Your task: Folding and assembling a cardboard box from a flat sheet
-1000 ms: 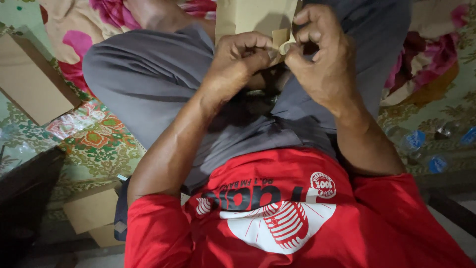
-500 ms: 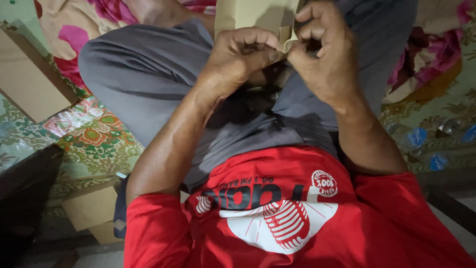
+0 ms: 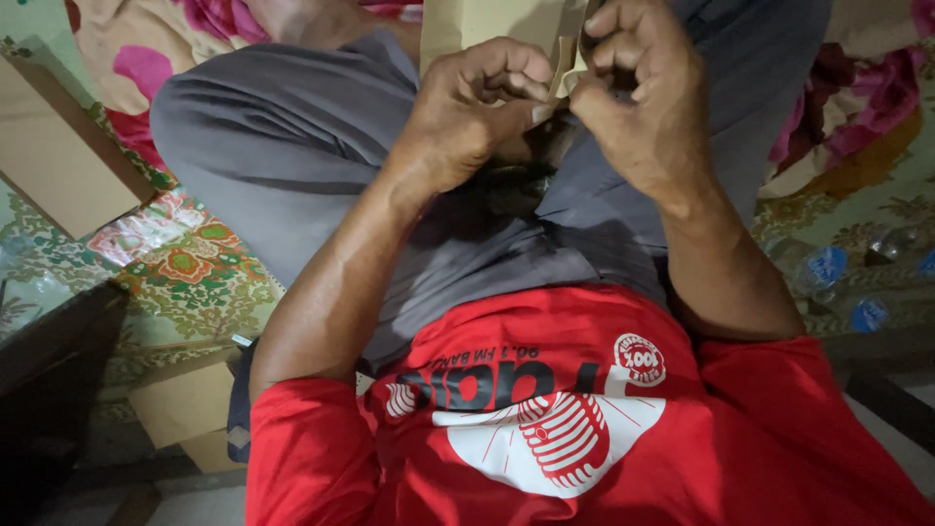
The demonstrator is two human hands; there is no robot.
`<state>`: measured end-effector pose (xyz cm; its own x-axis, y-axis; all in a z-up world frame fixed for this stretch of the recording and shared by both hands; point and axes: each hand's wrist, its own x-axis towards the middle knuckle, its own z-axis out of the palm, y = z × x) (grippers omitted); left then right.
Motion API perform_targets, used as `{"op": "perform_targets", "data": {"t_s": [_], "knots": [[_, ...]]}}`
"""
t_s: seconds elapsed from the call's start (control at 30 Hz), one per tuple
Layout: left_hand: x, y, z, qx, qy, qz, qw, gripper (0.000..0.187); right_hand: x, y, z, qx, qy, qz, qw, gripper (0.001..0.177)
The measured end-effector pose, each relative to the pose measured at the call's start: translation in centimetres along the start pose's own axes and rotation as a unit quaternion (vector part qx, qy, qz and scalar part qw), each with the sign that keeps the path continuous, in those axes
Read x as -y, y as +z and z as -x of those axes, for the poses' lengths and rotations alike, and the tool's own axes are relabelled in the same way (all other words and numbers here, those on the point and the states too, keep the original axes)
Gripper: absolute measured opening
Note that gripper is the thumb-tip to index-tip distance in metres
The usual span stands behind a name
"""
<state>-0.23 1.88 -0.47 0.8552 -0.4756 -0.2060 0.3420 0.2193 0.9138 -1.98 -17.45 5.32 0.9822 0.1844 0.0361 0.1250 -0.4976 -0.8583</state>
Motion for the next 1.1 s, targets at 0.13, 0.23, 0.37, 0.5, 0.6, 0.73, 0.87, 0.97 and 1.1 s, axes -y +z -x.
{"op": "perform_targets", "data": {"t_s": [0.13,0.23,0.37,0.5,0.6,0.73,0.87,0.97,1.1], "knots": [[0.5,0.1,-0.1,-0.006,0.063,0.021,0.998,0.021,-0.2,0.4,0.0,-0.027,0.019,-0.04,0.999,0.028],[0.6,0.3,-0.2,-0.021,0.068,0.045,0.996,0.019,0.1,0.6,-0.1,-0.048,0.026,-0.048,0.997,0.028],[0.9,-0.2,-0.5,-0.027,0.063,0.053,0.996,0.017,0.0,1.4,-0.1,-0.074,0.037,-0.088,0.993,0.024],[0.8,-0.5,-0.5,-0.016,0.075,0.078,0.994,0.019,-0.3,1.8,0.2,-0.086,0.014,-0.093,0.992,0.025],[1.6,-0.8,-0.9,-0.033,0.049,0.084,0.995,0.022,-0.7,2.0,0.3,-0.084,0.02,-0.105,0.991,0.024],[2.1,-1.1,-1.2,-0.044,0.006,0.057,0.997,0.022,-0.9,2.1,0.3,-0.086,0.012,-0.077,0.993,0.024],[1.6,-1.2,-1.1,-0.039,0.024,0.025,0.999,0.015,-1.2,1.8,0.5,-0.077,-0.029,-0.051,0.995,0.022],[1.8,-1.4,-1.2,-0.043,0.027,0.0,0.999,0.012,-1.5,1.9,0.5,-0.078,-0.029,-0.052,0.995,0.022],[2.0,-1.4,-1.2,-0.054,0.029,0.009,0.998,0.014,-1.6,2.4,0.6,-0.084,0.01,-0.086,0.993,0.022]]}}
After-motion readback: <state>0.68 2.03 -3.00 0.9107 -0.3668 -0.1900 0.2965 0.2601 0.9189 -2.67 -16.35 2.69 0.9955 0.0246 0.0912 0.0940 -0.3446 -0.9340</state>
